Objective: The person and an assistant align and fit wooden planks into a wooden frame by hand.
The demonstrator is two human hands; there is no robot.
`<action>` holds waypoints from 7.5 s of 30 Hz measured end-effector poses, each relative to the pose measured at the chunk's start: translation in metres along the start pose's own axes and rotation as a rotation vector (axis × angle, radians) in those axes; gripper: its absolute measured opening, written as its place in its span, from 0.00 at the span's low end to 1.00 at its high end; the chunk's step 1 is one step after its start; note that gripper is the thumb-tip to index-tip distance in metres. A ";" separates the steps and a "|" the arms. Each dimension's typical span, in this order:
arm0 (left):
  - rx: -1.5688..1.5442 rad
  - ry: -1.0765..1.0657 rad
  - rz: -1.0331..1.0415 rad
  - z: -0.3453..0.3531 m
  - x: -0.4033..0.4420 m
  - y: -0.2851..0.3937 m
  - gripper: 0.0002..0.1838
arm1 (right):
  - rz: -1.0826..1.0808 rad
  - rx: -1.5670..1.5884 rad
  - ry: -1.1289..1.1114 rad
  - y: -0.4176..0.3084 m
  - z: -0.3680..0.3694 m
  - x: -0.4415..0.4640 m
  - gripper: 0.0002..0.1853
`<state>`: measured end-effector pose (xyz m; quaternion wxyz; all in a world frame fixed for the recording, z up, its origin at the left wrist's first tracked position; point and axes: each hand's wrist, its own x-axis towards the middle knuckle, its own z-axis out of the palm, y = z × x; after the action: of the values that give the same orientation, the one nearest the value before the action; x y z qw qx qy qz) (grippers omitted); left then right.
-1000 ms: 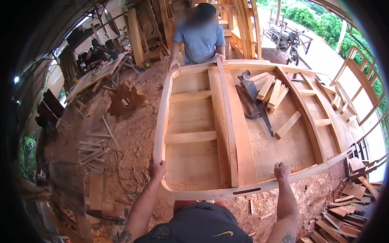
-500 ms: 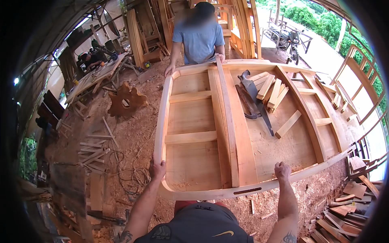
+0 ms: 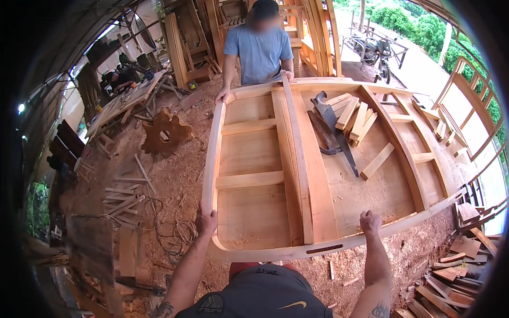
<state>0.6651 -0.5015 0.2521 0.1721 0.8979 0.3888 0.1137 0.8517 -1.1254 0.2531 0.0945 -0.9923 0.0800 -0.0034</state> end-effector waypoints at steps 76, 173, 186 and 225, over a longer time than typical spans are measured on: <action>-0.074 -0.050 -0.038 -0.016 -0.009 0.019 0.41 | 0.075 0.033 -0.062 -0.004 -0.009 -0.004 0.20; -0.059 -0.005 0.027 0.000 -0.002 -0.001 0.41 | 0.023 0.050 -0.065 0.000 -0.009 -0.004 0.18; -0.055 0.001 0.031 -0.003 -0.004 0.003 0.41 | 0.049 0.038 -0.176 -0.003 -0.019 -0.004 0.22; -0.031 -0.017 -0.004 -0.008 -0.005 0.008 0.41 | 0.052 0.068 -0.109 -0.004 -0.016 -0.005 0.20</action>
<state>0.6647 -0.5089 0.2621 0.1896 0.8954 0.3871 0.1119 0.8469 -1.1239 0.2692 0.1325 -0.9848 0.1004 0.0506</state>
